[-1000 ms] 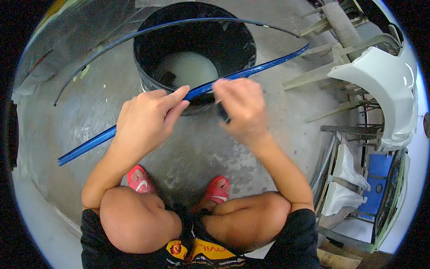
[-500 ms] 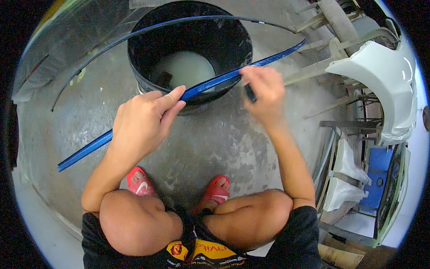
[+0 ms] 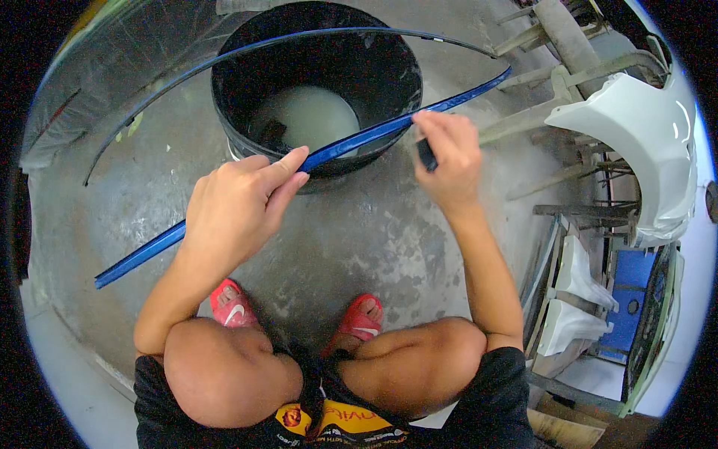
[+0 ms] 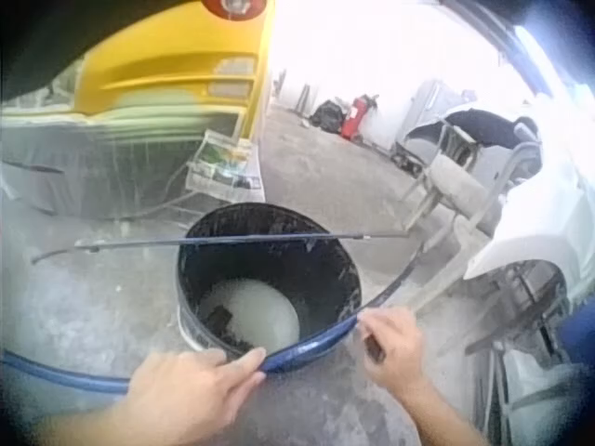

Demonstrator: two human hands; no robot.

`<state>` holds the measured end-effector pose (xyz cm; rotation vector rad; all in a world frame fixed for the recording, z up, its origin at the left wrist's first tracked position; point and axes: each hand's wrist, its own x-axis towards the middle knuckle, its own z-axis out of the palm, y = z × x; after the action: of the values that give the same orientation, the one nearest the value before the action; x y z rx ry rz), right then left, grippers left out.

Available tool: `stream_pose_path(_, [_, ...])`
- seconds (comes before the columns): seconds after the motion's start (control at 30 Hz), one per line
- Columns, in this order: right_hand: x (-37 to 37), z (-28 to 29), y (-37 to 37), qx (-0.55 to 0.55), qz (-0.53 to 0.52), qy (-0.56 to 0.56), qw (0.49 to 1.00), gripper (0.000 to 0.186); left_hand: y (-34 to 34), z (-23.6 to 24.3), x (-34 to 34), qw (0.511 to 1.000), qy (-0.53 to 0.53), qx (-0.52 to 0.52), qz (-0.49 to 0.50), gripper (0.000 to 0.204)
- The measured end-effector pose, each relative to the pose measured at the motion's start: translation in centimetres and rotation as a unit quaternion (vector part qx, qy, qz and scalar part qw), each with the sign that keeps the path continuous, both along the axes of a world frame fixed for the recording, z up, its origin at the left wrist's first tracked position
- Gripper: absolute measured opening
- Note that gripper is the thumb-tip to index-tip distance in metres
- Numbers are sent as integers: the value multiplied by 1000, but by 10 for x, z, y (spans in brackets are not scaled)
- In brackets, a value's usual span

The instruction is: Sanding or cleaning blue automotive trim pieces over a bucket of water.

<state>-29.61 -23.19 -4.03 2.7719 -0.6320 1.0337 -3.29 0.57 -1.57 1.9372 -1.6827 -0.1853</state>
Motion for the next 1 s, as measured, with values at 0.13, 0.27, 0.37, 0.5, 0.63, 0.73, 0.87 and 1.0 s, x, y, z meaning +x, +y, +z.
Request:
stream_pose_path(0.13, [1, 0, -3, -11, -21, -7, 1000, 38, 0, 1, -1, 1000, -14, 5, -1, 31])
stream_pose_path(0.27, [1, -2, -6, -6, -37, -21, 999, 33, 0, 2, -2, 1000, -7, 10, 5, 31])
stream_pose_path(0.37, [4, 2, -8, -51, 55, -11, 997, 30, 0, 3, -1, 1000, -8, 9, 9, 31])
stream_pose_path(0.5, [12, 7, -4, -12, -140, -33, 990, 22, -1, 3, -3, 1000, -7, 13, 6, 30])
stream_pose_path(0.63, [10, -1, 0, -63, 26, -25, 997, 18, -1, 2, -1, 1000, -8, 11, 12, 30])
stream_pose_path(0.73, [-5, -8, -23, -36, -69, -13, 997, 24, 0, 1, -2, 1000, -16, 6, 7, 30])
stream_pose_path(0.87, [-30, -17, -81, -53, -94, -27, 994, 21, 1, 0, -2, 1000, -20, 6, 10, 30])
stream_pose_path(1.0, [-41, -18, -109, -55, -118, -14, 991, 16, 0, 1, -3, 1000, -13, 3, 5, 30])
